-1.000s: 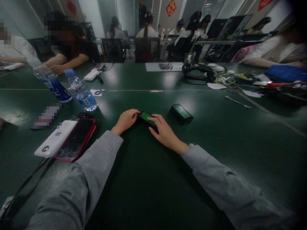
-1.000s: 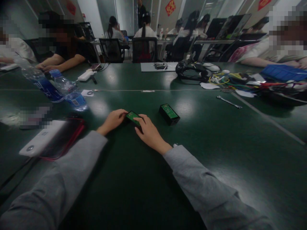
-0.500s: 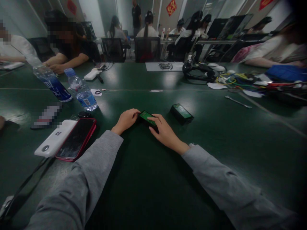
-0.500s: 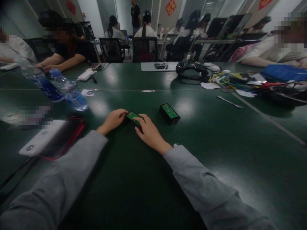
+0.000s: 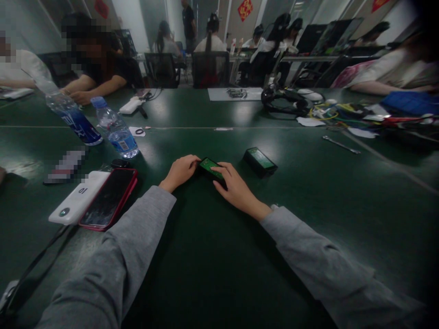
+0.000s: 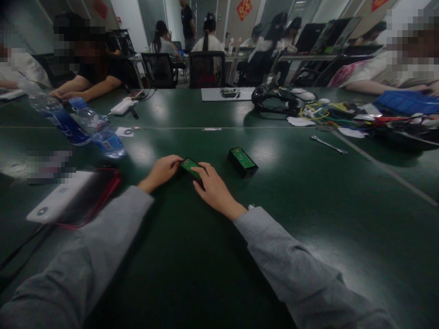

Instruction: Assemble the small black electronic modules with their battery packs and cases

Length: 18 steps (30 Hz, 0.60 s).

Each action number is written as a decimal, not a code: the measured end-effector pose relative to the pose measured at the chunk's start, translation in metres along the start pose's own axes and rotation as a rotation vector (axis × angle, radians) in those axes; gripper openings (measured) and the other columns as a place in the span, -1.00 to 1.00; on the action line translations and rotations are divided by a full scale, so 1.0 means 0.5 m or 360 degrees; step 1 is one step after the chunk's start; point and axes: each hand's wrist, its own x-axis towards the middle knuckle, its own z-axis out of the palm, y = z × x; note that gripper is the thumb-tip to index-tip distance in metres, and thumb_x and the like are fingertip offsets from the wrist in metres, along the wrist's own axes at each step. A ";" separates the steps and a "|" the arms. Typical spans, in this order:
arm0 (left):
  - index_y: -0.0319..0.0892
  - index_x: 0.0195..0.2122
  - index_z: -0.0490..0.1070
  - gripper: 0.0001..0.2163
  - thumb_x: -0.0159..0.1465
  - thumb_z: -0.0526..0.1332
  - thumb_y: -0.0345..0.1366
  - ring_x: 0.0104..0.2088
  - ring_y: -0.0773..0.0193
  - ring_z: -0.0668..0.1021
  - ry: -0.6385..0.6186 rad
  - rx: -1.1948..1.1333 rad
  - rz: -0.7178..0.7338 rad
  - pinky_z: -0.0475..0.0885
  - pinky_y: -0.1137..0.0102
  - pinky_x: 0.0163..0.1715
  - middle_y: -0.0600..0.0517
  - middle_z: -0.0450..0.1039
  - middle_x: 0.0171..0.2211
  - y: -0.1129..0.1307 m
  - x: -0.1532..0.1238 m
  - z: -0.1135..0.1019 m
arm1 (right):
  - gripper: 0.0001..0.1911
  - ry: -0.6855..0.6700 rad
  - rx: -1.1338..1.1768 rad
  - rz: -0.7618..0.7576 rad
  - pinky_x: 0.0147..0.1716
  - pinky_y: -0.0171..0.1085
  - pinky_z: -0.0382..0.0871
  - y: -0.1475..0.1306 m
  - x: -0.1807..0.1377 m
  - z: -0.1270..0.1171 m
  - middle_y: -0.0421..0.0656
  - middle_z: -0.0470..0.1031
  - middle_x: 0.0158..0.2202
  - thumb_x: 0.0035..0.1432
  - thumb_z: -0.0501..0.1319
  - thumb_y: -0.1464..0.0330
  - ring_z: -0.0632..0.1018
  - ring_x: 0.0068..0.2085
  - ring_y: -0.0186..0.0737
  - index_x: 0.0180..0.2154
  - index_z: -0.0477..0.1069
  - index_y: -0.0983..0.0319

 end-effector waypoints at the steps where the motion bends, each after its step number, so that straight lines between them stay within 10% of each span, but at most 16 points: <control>1: -0.11 -0.06 0.49 -0.75 0.38 0.04 -0.39 -0.12 0.20 0.58 -0.0003 0.0012 0.0003 0.48 0.28 -0.09 -0.02 0.55 -0.10 0.001 0.000 -0.001 | -0.55 0.0003 0.0003 -0.0002 0.14 0.14 0.38 0.000 0.000 0.000 0.01 0.19 0.22 0.31 0.14 0.34 0.35 0.21 0.06 0.20 0.18 0.11; 18: -0.15 -0.09 0.47 -0.76 0.36 0.02 -0.41 -0.22 0.23 0.55 -0.0075 0.0160 0.0070 0.45 0.34 -0.23 -0.04 0.52 -0.17 0.008 -0.004 -0.004 | -0.55 -0.0016 -0.0018 0.0022 0.15 0.10 0.38 -0.009 0.001 -0.007 0.03 0.19 0.23 0.30 0.15 0.35 0.36 0.20 0.04 0.20 0.19 0.16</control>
